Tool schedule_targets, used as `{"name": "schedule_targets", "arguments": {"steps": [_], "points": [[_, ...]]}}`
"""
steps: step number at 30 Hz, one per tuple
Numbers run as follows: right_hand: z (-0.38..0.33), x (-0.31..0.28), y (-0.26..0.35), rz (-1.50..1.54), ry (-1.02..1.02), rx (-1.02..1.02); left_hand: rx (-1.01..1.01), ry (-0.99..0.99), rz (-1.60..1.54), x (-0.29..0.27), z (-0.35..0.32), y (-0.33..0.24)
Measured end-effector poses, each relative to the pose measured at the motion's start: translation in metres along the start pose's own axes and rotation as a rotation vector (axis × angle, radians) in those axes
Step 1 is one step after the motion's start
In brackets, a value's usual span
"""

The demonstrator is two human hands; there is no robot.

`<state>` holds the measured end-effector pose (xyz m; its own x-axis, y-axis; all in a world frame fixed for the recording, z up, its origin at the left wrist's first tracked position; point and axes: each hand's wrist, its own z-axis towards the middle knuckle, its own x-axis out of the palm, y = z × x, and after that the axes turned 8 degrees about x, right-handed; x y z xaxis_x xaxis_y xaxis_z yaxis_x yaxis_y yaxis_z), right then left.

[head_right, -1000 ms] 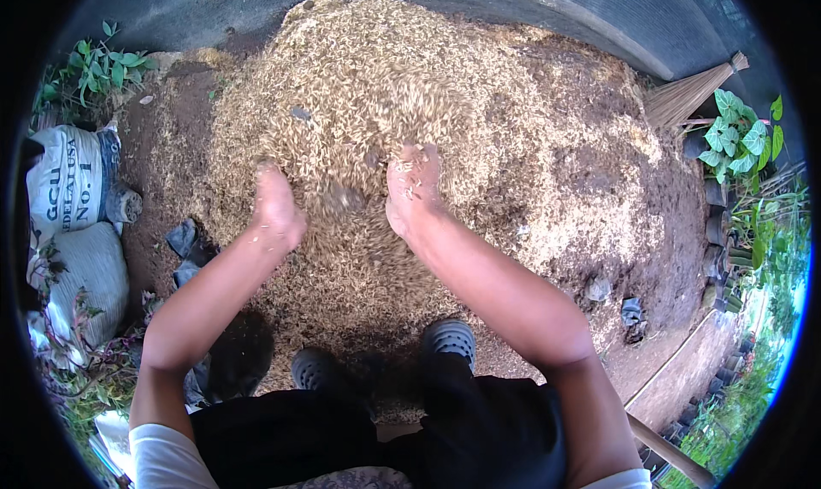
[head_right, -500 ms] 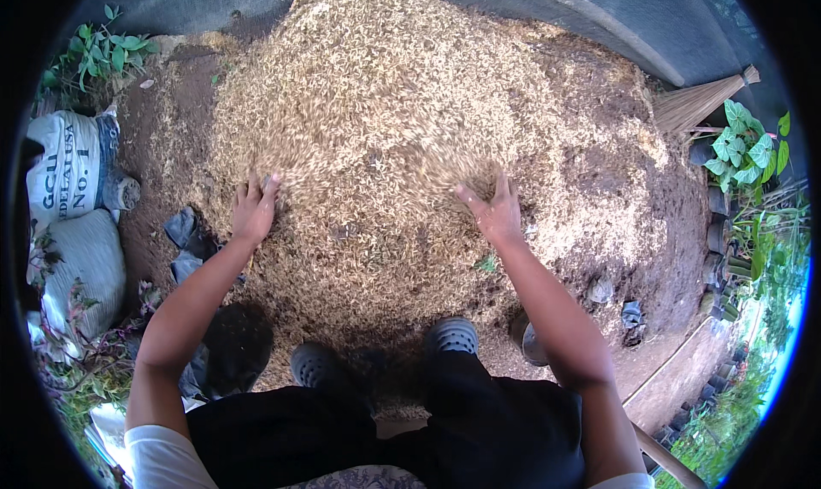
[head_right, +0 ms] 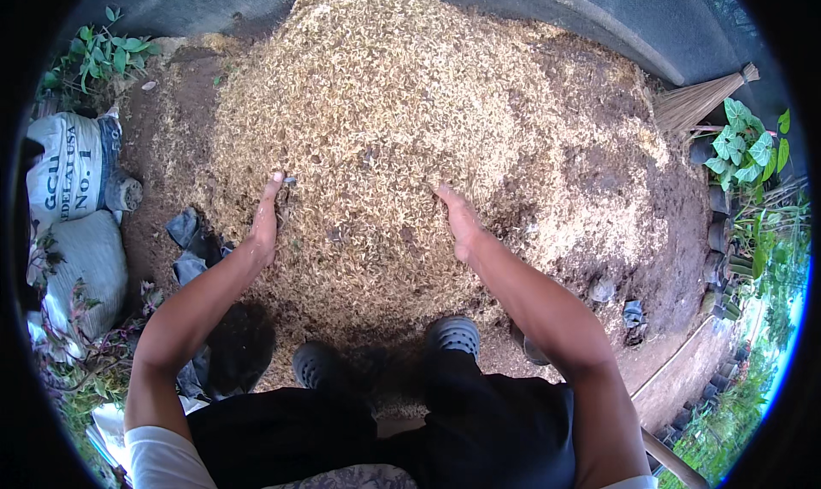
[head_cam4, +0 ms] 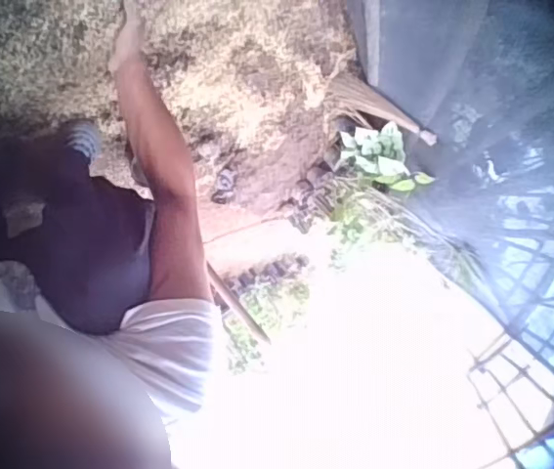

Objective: The person sits cross-legged on the ground and uses a small plastic container to scoop and pour grain repeatedly, spreading it across a large pile. The person also moves aside some black plastic pieces and plant debris during the process.

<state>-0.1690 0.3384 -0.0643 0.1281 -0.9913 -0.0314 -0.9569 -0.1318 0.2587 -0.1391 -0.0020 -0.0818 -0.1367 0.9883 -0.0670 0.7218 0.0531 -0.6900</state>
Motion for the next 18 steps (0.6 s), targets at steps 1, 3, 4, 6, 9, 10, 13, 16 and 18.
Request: {"name": "schedule_targets", "arguments": {"steps": [1, 3, 4, 6, 9, 10, 13, 16, 18], "points": [[-0.002, 0.001, 0.002, 0.028, 0.014, 0.016, -0.001, 0.035, -0.051, 0.0, -0.001, 0.0], [-0.005, 0.004, 0.007, 0.084, 0.035, 0.039, 0.018, 0.012, -0.057, -0.003, -0.002, 0.002], [-0.008, 0.006, 0.011, 0.114, 0.035, 0.021, 0.016, -0.005, -0.087, -0.004, -0.002, 0.002], [-0.011, 0.015, 0.017, 0.167, 0.033, -0.013, -0.007, -0.07, -0.104, -0.008, -0.003, 0.003], [-0.016, 0.026, 0.028, 0.234, 0.036, -0.053, -0.031, 0.083, -0.325, -0.008, 0.005, -0.012], [-0.018, 0.028, 0.03, 0.255, 0.032, -0.062, -0.038, 0.069, -0.333, -0.005, 0.005, -0.016], [-0.022, 0.027, 0.035, 0.31, 0.016, -0.083, -0.054, 0.03, -0.373, 0.014, 0.0, -0.026], [-0.027, 0.022, 0.045, 0.371, 0.027, -0.158, -0.081, -0.173, -0.244, 0.032, -0.014, -0.038], [-0.03, 0.018, 0.061, 0.417, 0.064, -0.301, -0.076, -0.072, -0.399, 0.039, -0.019, -0.051]]}}
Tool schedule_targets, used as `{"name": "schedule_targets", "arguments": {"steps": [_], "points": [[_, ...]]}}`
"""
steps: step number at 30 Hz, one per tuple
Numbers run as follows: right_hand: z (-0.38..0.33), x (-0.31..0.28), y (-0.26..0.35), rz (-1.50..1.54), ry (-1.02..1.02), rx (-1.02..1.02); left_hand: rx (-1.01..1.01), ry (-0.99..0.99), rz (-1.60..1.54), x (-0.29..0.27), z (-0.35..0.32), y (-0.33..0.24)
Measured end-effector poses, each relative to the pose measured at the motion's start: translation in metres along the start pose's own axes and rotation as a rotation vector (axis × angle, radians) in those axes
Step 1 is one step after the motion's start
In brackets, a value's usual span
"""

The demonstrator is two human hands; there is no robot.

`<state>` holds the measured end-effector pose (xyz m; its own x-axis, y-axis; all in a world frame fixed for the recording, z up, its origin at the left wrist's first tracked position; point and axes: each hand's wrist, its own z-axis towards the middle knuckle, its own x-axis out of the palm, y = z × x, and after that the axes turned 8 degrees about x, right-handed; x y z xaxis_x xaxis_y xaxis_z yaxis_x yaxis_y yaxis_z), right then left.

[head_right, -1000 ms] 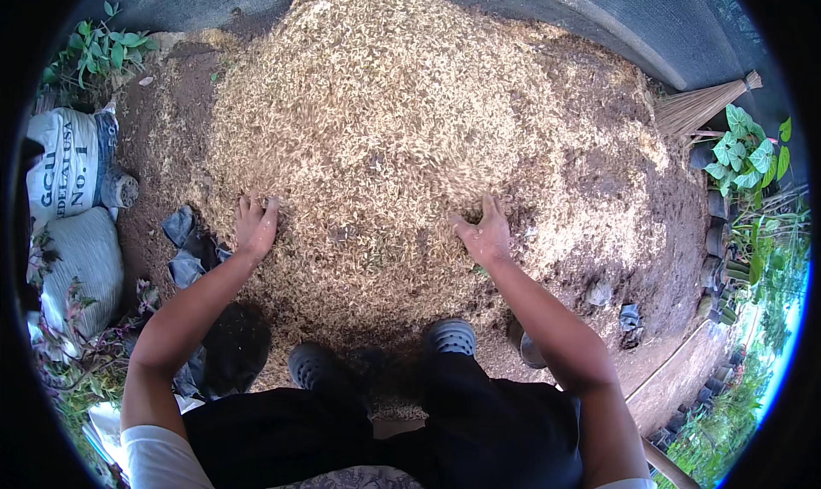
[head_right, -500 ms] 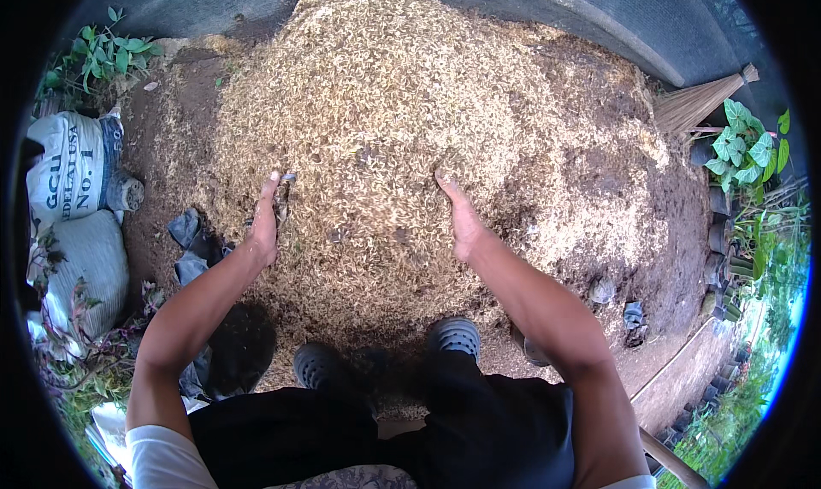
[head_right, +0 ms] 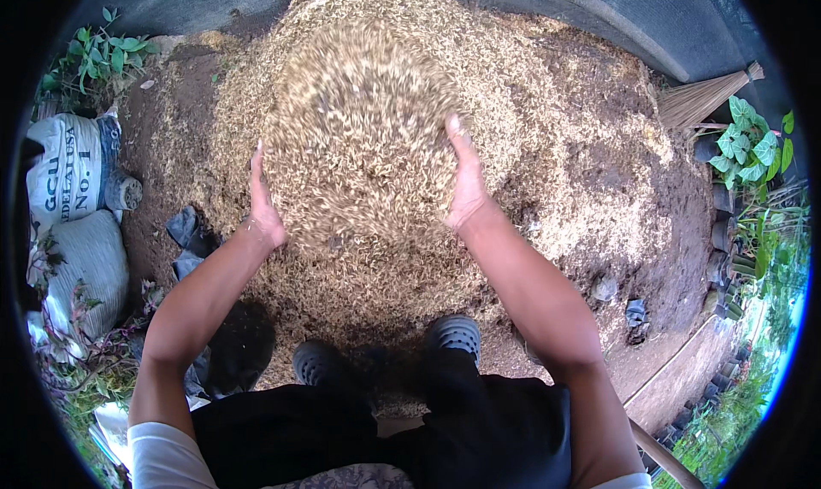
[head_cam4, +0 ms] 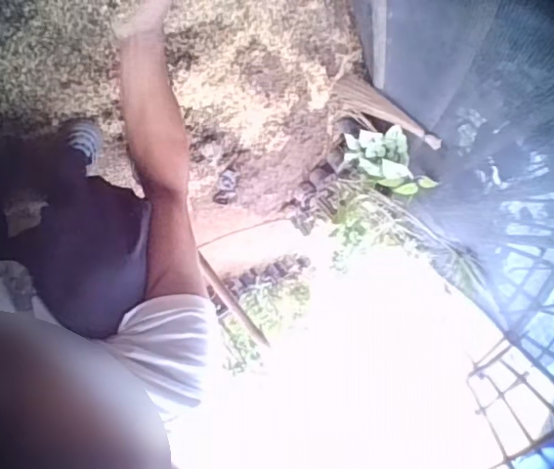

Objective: The person sits cross-legged on the ground and uses a small plastic container to scoop and pour grain repeatedly, spreading it across a large pile. The person also moves aside some black plastic pieces and plant debris during the process.

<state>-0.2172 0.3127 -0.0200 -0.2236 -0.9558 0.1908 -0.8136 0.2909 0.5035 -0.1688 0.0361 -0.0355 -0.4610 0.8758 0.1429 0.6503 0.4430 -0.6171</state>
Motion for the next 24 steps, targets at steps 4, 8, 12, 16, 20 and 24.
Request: {"name": "schedule_targets", "arguments": {"steps": [4, 8, 12, 16, 20, 24], "points": [[-0.007, 0.007, 0.024, 0.101, 0.302, -0.246, 0.099, 0.233, -0.172, 0.023, -0.001, -0.03], [-0.021, 0.012, 0.037, -0.364, 0.169, -0.491, 0.316, 0.116, -0.085, 0.044, -0.016, -0.047], [-0.023, 0.008, 0.042, -0.532, 0.269, -0.492, 0.455, 0.077, 0.026, 0.036, -0.02, -0.048], [-0.01, -0.034, 0.027, -0.694, 0.119, -0.717, 0.588, 0.084, 0.175, -0.023, 0.011, -0.038], [0.019, -0.096, 0.003, -1.033, -0.343, -0.674, 0.65, 0.003, 0.608, -0.094, 0.043, -0.004], [0.021, -0.141, -0.039, -1.467, -0.497, -0.38, 0.663, -0.167, 1.217, -0.13, 0.029, 0.039]]}}
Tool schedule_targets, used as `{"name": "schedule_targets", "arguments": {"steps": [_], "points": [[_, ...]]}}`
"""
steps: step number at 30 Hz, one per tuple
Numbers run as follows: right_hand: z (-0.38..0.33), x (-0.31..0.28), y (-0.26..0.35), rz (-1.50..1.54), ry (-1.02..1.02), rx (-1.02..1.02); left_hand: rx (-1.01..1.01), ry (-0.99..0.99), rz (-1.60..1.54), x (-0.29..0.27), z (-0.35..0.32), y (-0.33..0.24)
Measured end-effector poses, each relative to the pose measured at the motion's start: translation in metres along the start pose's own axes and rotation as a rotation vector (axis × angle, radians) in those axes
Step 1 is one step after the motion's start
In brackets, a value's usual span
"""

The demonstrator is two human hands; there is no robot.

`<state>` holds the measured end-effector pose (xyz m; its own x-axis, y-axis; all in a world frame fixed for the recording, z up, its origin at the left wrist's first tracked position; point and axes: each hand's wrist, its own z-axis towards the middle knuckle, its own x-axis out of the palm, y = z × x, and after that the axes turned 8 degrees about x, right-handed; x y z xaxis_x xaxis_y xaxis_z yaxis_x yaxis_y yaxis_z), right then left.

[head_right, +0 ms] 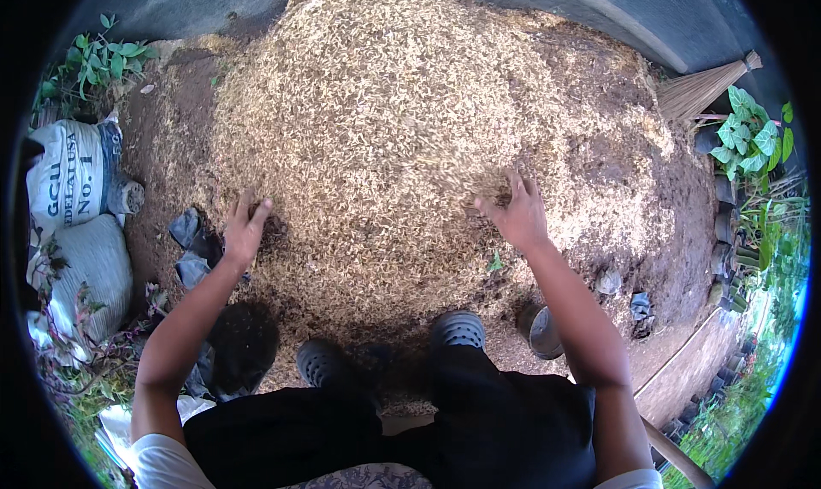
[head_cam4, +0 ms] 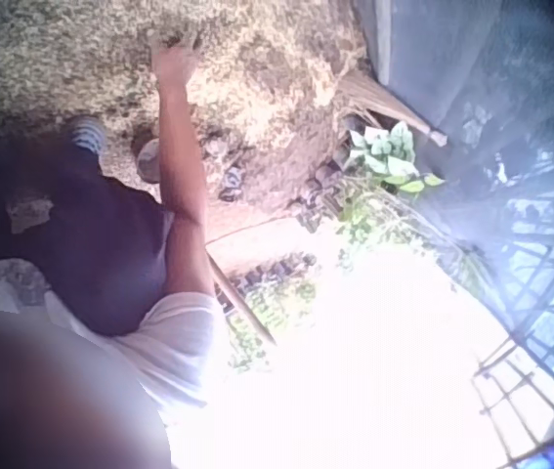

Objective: The person sits cross-legged on the ground and uses a small plastic container to scoop and pour grain repeatedly, spreading it across a large pile. The person also moves aside some black plastic pieces and plant debris during the process.

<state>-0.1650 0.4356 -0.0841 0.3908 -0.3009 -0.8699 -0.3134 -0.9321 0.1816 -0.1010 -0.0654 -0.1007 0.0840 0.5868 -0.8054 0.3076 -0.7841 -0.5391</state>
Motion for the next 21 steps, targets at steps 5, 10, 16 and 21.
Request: {"name": "schedule_targets", "arguments": {"steps": [5, 10, 16, 21], "points": [[-0.023, 0.034, 0.015, 0.29, 0.205, 0.221, -0.258, 0.168, -0.083, 0.02, -0.01, -0.031], [-0.027, 0.024, 0.043, 0.799, 0.439, 0.533, -0.46, 0.183, -0.255, 0.031, 0.008, -0.052], [-0.026, 0.017, 0.062, 0.908, 0.558, 0.572, -0.618, 0.265, -0.666, 0.037, 0.017, -0.056], [-0.021, 0.006, 0.078, 0.933, 0.662, 0.507, -0.522, 0.368, -0.928, 0.035, 0.016, -0.091]]}}
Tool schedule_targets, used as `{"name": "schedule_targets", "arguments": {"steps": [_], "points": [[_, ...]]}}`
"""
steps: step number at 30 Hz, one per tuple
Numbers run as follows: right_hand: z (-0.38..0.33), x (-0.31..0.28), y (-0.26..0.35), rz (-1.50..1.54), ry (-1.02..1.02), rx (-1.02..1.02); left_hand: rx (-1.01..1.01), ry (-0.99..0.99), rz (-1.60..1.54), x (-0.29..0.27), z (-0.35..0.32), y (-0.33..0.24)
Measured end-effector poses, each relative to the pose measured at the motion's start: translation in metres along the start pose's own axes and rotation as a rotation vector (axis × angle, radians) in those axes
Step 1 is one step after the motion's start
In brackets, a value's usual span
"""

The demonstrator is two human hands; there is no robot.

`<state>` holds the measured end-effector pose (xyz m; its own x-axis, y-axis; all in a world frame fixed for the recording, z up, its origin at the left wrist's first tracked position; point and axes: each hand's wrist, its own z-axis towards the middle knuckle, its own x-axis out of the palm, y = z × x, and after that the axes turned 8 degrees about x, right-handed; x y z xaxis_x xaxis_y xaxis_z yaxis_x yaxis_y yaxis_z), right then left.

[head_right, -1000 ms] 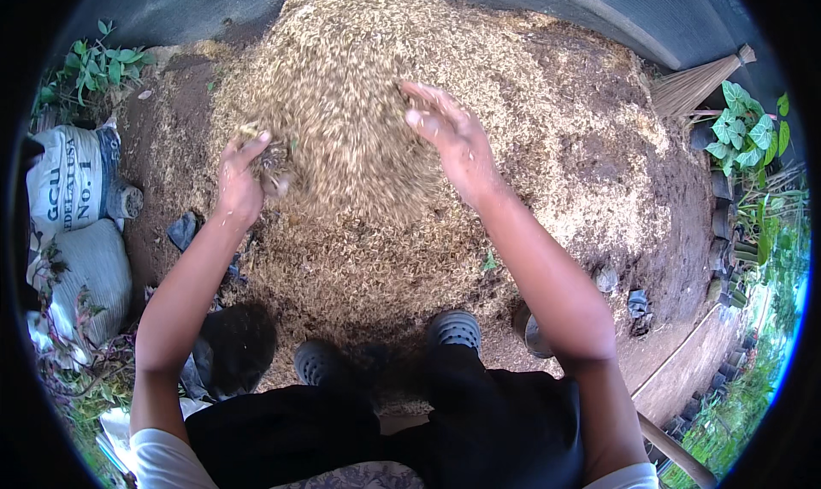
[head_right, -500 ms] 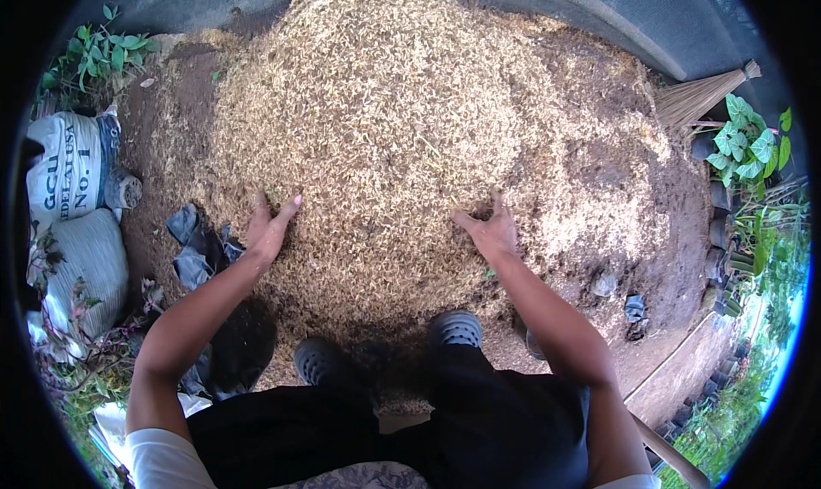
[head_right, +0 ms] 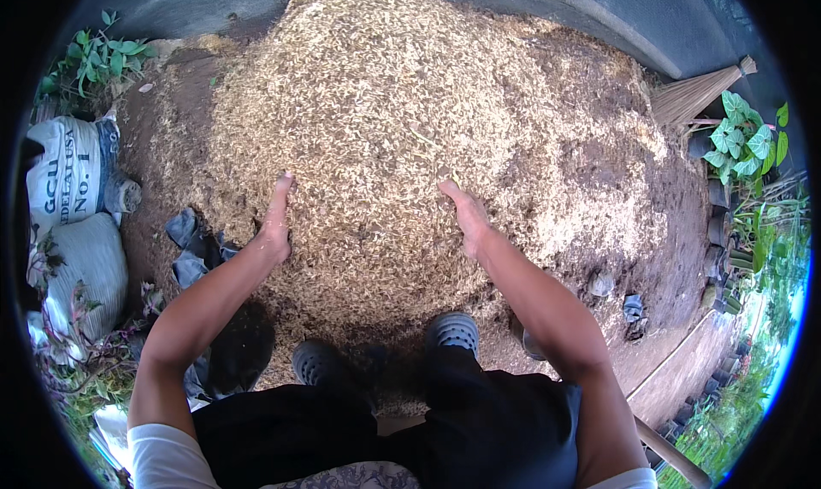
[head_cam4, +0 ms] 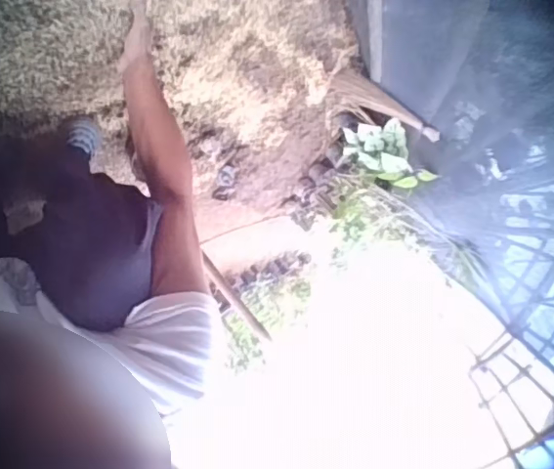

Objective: The person sits cross-legged on the ground and uses a small plastic container to scoop and pour grain repeatedly, spreading it across a large pile. The person also moves aside some black plastic pieces and plant debris during the process.

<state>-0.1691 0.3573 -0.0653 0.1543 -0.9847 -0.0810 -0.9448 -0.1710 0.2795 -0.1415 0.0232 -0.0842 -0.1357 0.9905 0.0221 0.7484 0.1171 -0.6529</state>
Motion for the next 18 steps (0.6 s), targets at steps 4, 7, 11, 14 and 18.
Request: {"name": "schedule_targets", "arguments": {"steps": [4, 7, 11, 14, 18], "points": [[-0.033, 0.012, 0.011, 0.097, 0.069, -0.015, -0.032, 0.08, -0.158, 0.011, -0.028, -0.021], [-0.051, 0.03, 0.026, 0.19, 0.115, -0.034, -0.008, -0.166, -0.107, 0.024, -0.035, -0.039], [-0.06, 0.046, 0.044, 0.327, 0.046, -0.083, 0.004, -0.183, -0.269, 0.031, -0.034, -0.07], [-0.068, 0.038, 0.063, 0.38, 0.275, -0.373, 0.144, -0.1, -0.401, 0.035, -0.04, -0.092], [-0.075, 0.03, 0.106, -0.017, 0.105, -0.75, 0.514, 0.024, -0.169, 0.029, -0.034, -0.118]]}}
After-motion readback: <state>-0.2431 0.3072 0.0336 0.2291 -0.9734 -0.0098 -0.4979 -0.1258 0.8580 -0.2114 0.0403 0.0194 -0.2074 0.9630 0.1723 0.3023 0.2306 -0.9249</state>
